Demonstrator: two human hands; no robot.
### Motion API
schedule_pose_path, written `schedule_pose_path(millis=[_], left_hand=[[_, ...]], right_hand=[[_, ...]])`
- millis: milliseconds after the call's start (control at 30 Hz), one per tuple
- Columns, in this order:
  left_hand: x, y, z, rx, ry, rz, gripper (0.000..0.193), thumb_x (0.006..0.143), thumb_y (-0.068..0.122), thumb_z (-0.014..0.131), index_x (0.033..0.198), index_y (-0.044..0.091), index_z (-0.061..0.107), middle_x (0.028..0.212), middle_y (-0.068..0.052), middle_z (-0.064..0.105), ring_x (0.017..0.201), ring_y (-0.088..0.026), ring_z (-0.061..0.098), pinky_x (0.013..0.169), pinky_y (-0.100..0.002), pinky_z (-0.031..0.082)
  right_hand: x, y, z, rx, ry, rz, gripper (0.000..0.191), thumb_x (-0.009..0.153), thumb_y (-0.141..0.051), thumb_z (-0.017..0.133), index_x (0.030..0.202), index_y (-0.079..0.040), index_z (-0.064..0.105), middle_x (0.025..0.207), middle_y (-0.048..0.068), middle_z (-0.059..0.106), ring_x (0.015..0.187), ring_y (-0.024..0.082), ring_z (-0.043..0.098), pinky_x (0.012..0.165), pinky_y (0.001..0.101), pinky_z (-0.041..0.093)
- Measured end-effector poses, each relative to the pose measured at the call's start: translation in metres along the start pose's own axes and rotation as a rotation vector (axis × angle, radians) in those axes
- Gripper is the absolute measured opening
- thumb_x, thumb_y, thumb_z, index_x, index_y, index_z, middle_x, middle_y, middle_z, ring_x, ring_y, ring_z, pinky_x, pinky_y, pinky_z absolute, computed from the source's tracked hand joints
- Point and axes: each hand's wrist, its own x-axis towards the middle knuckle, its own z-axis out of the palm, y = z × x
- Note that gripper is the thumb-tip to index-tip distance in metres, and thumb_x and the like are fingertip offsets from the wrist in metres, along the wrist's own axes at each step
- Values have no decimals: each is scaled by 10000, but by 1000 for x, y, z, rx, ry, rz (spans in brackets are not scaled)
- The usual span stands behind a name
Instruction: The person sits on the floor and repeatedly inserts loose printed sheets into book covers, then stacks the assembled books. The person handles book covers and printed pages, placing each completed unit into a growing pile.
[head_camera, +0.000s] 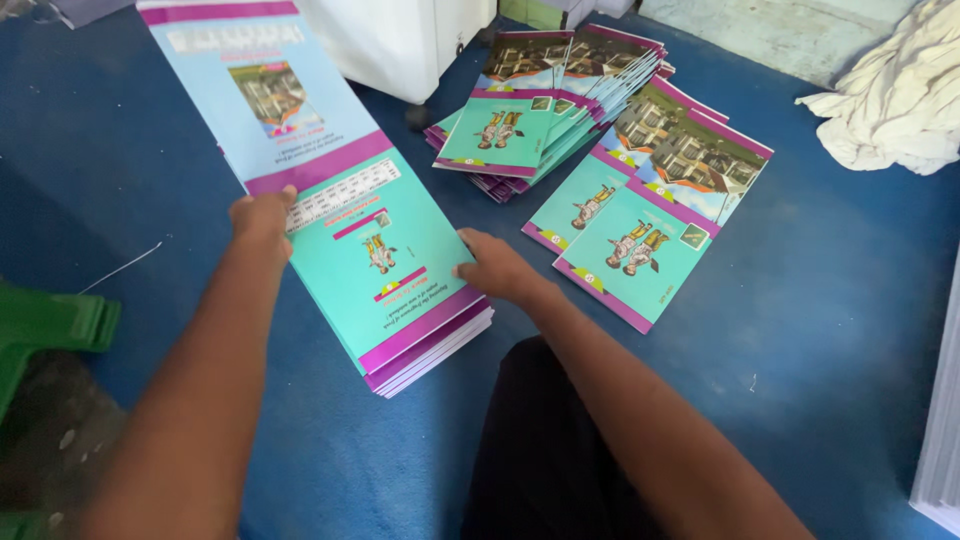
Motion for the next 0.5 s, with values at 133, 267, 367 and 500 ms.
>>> schedule_pose_path(millis=[133,267,367,500], left_hand=[[3,-22,-7,85,22,-18,447,898,23,733,1284,-79,533,1188,-203,681,986,-233,725,816,-381,611],[6,-36,-12,210,40,2,478,897,33,748,1295,-115,529,1208,-229,667,1003,-251,724,813,-373,596],[6,-45,-14,260,15,55,476,881,37,750,1273,-129,537,1206,-233,668,995,-258,722,795,-376,594],[-4,-56,-20,492,70,155,436,866,135,788,1210,-97,651,1177,-250,715,999,-295,734,827,-418,578]], right_hand=[[-3,4,9,-36,-53,33,462,846,-140,709,1278,-20,596,1197,212,681,1130,367,656,977,422,498],[-7,8,16,-67,-100,122,401,852,-163,707,1214,-17,615,1182,210,691,1114,367,674,966,430,511],[-7,13,19,-128,-110,95,415,863,-177,720,1226,-11,607,1186,223,687,1132,383,655,975,438,504],[-8,18,26,-144,-98,102,458,863,-171,723,1268,-9,585,1183,235,682,1129,395,651,967,446,508]])
